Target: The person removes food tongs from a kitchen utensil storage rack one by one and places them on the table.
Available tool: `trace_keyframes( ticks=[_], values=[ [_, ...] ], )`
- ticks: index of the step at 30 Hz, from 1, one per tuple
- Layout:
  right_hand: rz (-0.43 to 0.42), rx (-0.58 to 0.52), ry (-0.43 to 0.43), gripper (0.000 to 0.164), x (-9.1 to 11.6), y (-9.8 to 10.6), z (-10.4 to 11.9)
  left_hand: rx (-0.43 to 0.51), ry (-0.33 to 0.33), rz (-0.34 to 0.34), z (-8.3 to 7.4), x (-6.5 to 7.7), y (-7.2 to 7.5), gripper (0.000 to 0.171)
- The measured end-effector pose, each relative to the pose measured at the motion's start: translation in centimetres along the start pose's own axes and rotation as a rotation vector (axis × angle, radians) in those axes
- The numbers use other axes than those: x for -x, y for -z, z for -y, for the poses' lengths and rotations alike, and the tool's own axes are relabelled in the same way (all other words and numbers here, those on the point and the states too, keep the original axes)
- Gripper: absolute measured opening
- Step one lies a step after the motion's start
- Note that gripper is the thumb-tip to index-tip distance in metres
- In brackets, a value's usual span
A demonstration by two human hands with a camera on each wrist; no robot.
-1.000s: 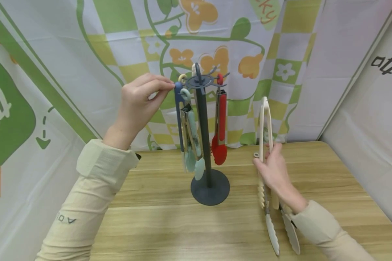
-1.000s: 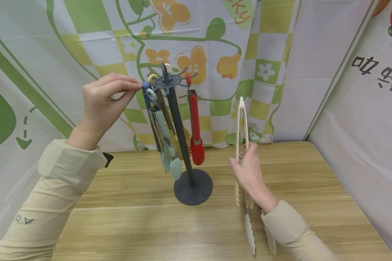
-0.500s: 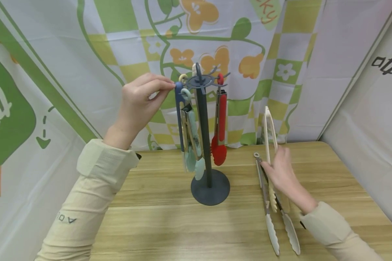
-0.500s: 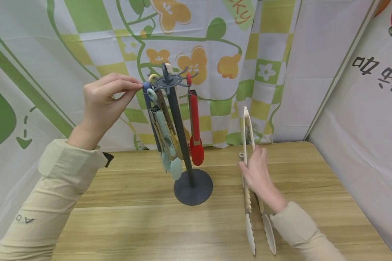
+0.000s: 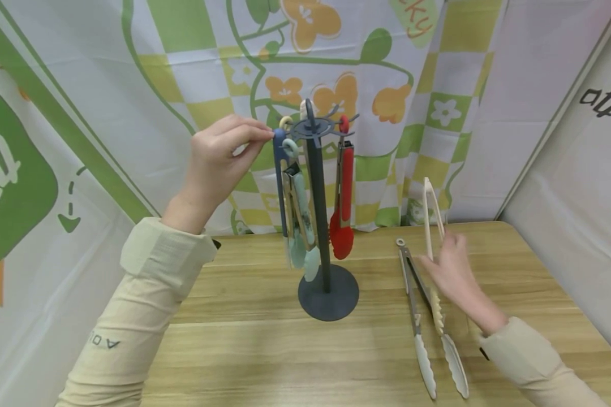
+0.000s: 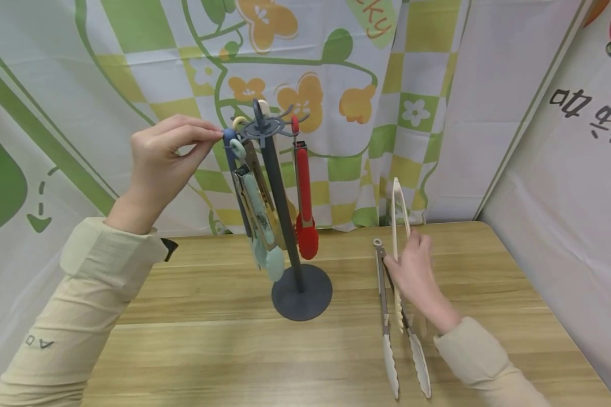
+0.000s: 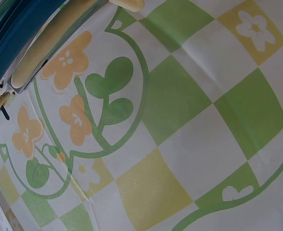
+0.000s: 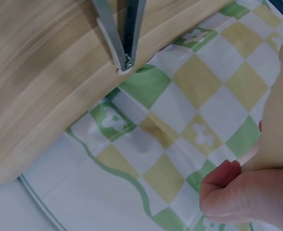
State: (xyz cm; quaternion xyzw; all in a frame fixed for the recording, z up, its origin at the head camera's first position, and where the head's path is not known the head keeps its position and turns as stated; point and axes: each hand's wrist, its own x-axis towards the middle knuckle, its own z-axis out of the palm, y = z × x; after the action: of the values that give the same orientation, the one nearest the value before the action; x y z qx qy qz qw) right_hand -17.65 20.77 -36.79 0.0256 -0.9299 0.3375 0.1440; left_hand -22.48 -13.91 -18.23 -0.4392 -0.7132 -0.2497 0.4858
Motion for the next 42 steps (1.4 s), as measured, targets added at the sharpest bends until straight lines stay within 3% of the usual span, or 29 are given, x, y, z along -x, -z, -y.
trace_keyframes(
  ticks=[8, 20, 42],
  values=[
    [-0.040, 0.036, 0.026, 0.058, 0.2, 0.4, -0.8, 0.003, -0.002, -0.002, 0.0, 0.0, 0.0, 0.008],
    [-0.005, 0.030, -0.003, 0.075, 0.3, 0.8, -2.0, -0.002, -0.005, -0.003, 0.1, 0.1, 0.0, 0.008],
    [0.030, 0.112, -0.033, 0.076, 0.9, 1.0, -4.5, 0.001, -0.001, 0.003, 0.1, 0.0, 0.0, 0.008]
  ],
)
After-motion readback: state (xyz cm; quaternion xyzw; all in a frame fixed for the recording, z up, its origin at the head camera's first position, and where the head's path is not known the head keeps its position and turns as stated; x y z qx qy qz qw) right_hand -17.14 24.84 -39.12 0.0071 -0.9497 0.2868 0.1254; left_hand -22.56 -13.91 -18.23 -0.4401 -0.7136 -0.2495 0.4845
